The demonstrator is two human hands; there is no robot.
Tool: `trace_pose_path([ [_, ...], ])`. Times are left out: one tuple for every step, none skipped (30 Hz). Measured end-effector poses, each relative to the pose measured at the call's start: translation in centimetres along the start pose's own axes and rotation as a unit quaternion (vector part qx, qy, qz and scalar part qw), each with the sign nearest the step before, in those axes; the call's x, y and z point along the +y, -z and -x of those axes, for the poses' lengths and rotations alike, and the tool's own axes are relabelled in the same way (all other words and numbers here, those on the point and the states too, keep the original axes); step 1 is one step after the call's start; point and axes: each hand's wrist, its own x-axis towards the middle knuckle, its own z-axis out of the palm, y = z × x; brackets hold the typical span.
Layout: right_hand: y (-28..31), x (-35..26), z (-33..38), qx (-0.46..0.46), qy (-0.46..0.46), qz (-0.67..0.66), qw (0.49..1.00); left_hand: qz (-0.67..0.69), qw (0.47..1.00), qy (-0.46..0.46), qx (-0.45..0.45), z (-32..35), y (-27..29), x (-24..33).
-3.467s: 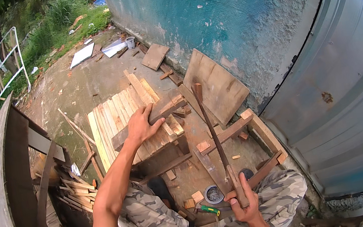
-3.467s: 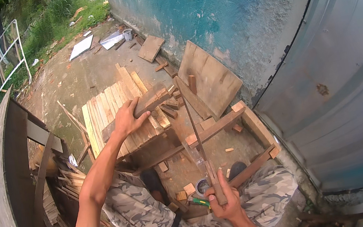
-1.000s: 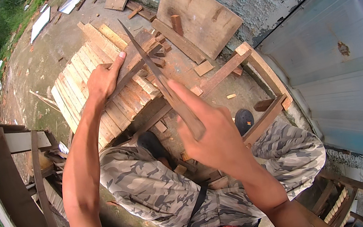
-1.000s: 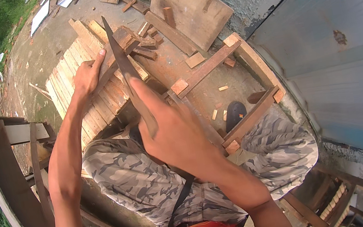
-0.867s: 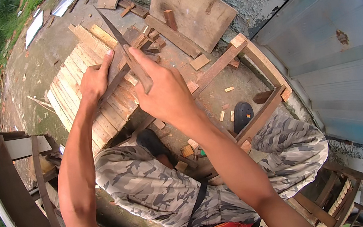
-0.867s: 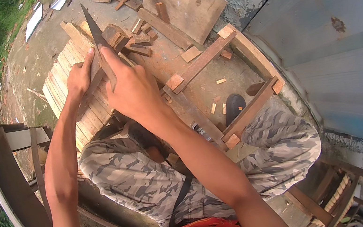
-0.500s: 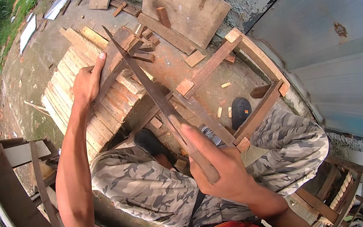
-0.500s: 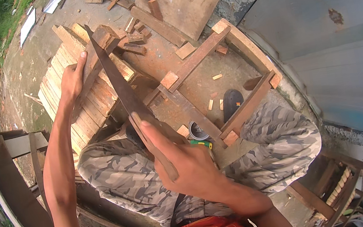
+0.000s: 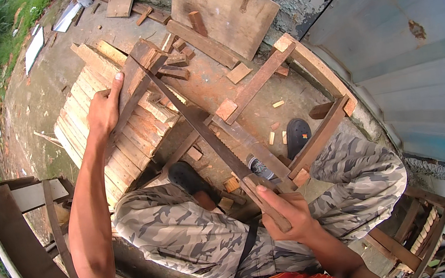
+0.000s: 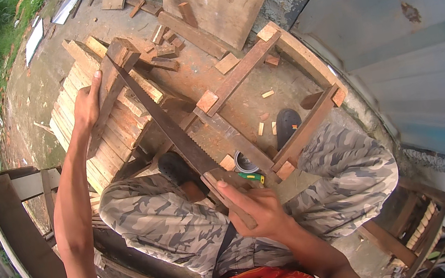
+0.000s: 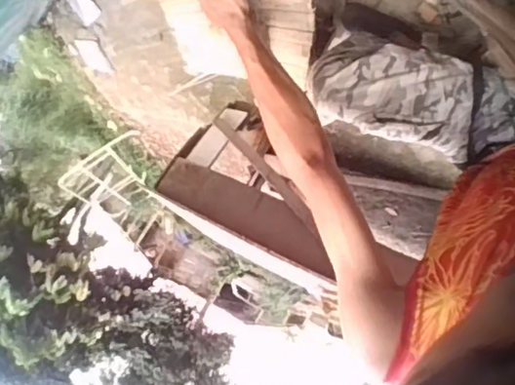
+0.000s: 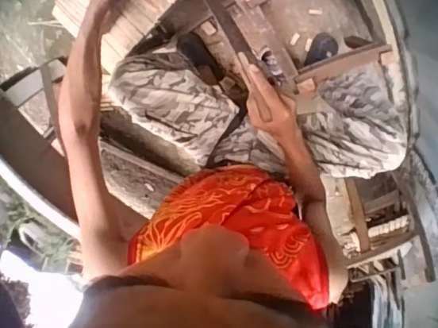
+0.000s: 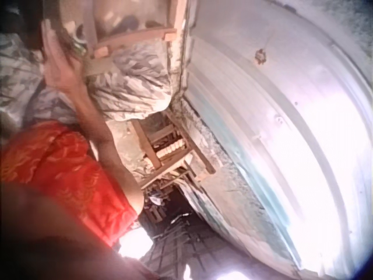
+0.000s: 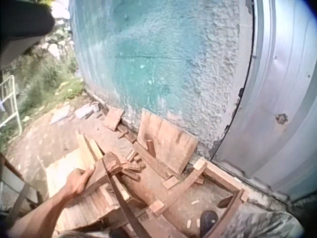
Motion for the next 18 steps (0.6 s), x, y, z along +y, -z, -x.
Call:
trace_pose_path([
  [-0.3,-0.6,-2.8,0.025,0.025,0.001,0.999,0.001,1.0,0.0,-0.003,0.0,0.0,0.1],
  [-0.6,-1.3,-6.0,-0.008,-0.008,-0.022,1.0,0.003,1.0,0.0,-0.011,0.0,-0.1,0.1],
  [-1.9,-1.0,-9.3,-0.013,-0.02,-0.051,0.998,0.0,1.0,0.001,-0.011,0.0,-0.1,0.2],
  [-2.7,-1.1,-12.9,-0.054,-0.05,-0.027,0.997,-0.001,1.0,-0.002,-0.004,-0.1,-0.1,0.3],
  [-5.6,0.8,-16.7,-0.005,-0.021,-0.056,0.998,-0.001,1.0,0.003,0.001,-0.2,-0.1,0.3],
  [-5.7,1.4,-17.6,-0.014,-0.052,-0.054,0.997,0.016,1.0,0.003,-0.003,-0.3,-0.3,0.3],
  [-6.6,2.7,-17.7,-0.012,-0.054,-0.062,0.997,0.033,0.999,0.01,-0.001,-0.3,-0.2,0.2],
  [-6.5,3.6,-16.0,0.016,0.0,-0.057,0.998,0.058,0.998,0.019,0.003,-0.3,-0.2,0.0],
  [-6.5,4.6,-14.2,-0.002,0.003,-0.107,0.994,0.033,0.999,-0.019,0.008,-0.2,-0.3,-0.2],
  [-6.1,4.4,-10.4,0.023,-0.009,-0.103,0.994,0.029,0.999,-0.01,0.012,0.1,-0.3,-0.6],
  [-5.2,3.9,-6.7,0.054,0.004,-0.095,0.994,0.028,0.999,-0.008,0.019,-0.3,-0.2,-0.6],
  [-3.9,3.5,-3.1,0.074,0.029,-0.062,0.995,0.032,0.999,-0.004,0.023,-0.2,-0.4,-0.8],
  [-2.5,2.9,-0.2,0.064,0.032,-0.031,0.997,0.025,0.999,0.0,0.022,-0.3,-0.3,-0.9],
  [-0.9,1.7,2.0,0.015,0.006,0.003,1.0,0.025,0.999,-0.001,0.024,-0.6,-0.2,-0.8],
  [-0.3,0.9,2.9,0.041,0.01,-0.004,0.999,0.02,1.0,0.006,0.013,-0.5,-0.2,-1.0],
  [0.4,-0.3,2.6,-0.006,-0.014,-0.004,1.0,0.013,1.0,0.011,0.004,-0.6,-0.1,-0.9],
  [0.2,-1.2,1.1,-0.018,-0.019,-0.015,1.0,0.014,1.0,-0.002,0.0,-0.6,-0.1,-0.9],
  [-0.5,-1.7,-1.6,0.02,0.005,-0.04,0.999,0.017,1.0,-0.015,0.0,-0.7,-0.1,-0.8],
])
